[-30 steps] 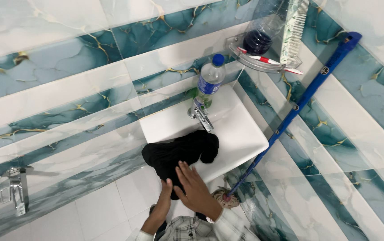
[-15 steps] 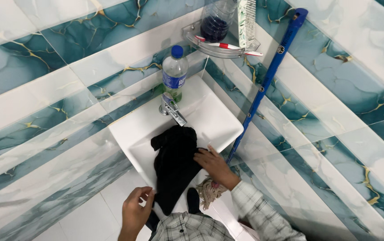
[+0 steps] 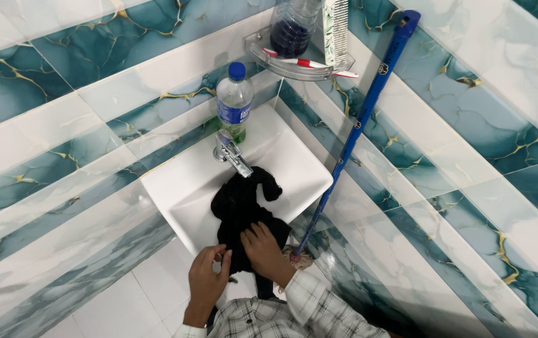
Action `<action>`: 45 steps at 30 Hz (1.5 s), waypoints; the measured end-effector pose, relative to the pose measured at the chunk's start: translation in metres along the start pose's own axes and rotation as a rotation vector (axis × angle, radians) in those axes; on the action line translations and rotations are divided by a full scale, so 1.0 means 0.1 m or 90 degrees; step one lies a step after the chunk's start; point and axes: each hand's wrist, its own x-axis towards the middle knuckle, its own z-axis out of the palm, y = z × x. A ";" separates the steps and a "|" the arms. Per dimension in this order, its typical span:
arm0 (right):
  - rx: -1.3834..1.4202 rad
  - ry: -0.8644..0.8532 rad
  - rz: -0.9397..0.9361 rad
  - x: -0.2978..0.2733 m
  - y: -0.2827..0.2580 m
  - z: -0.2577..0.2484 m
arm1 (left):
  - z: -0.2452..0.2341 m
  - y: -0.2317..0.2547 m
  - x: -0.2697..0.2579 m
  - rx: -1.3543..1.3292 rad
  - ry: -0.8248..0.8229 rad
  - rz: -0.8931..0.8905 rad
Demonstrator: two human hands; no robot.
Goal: The person washes a black cloth in a sink by hand, rubbing the fabric against itself and the basin.
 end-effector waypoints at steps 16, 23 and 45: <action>-0.165 0.080 0.088 -0.18 1.87 -0.11 | 0.22 -0.05 0.07 0.012 0.013 0.007; -0.043 0.103 0.046 -0.13 0.65 0.10 | 0.26 -0.10 0.06 0.058 0.027 0.023; 0.179 -0.070 0.578 -0.30 1.25 -0.68 | 0.39 -0.28 0.00 0.156 0.028 -0.005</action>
